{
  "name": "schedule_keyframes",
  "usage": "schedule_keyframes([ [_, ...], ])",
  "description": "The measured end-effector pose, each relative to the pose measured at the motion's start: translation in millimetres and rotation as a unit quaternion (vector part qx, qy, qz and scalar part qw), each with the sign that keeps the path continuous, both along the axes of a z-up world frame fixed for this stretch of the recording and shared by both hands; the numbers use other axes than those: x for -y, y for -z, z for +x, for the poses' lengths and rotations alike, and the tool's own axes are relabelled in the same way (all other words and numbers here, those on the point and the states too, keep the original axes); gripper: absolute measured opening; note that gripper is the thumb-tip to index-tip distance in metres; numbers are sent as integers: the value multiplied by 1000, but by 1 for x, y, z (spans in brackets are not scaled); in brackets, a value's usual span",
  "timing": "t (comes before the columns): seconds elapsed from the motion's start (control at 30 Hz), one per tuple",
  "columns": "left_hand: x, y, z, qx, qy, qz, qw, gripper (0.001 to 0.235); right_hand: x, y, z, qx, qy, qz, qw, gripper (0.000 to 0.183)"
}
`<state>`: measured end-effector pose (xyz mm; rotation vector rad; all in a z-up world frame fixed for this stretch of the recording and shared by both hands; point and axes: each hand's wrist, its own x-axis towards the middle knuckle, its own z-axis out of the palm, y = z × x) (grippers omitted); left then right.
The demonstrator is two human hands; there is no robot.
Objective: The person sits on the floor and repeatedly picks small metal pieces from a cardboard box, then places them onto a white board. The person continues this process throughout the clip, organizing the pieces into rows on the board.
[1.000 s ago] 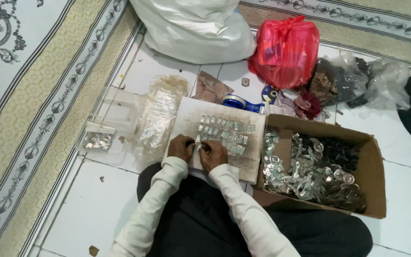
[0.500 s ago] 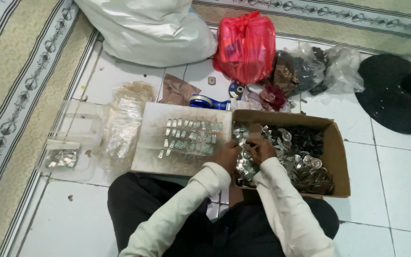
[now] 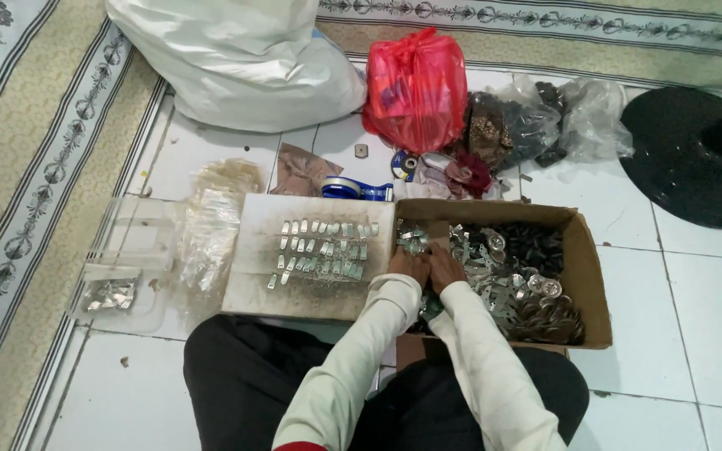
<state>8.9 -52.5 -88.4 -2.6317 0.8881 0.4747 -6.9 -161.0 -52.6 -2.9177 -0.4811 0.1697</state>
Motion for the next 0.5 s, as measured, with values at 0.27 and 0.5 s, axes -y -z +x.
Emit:
schedule_keyframes([
  [0.27,0,13,7,35,-26,-44,998,31,11,33,12,-71,-7,0,997,77],
  [0.5,-10,-41,-12,9,-27,-62,998,30,-5,-11,-4,3,-12,-13,1000,42],
])
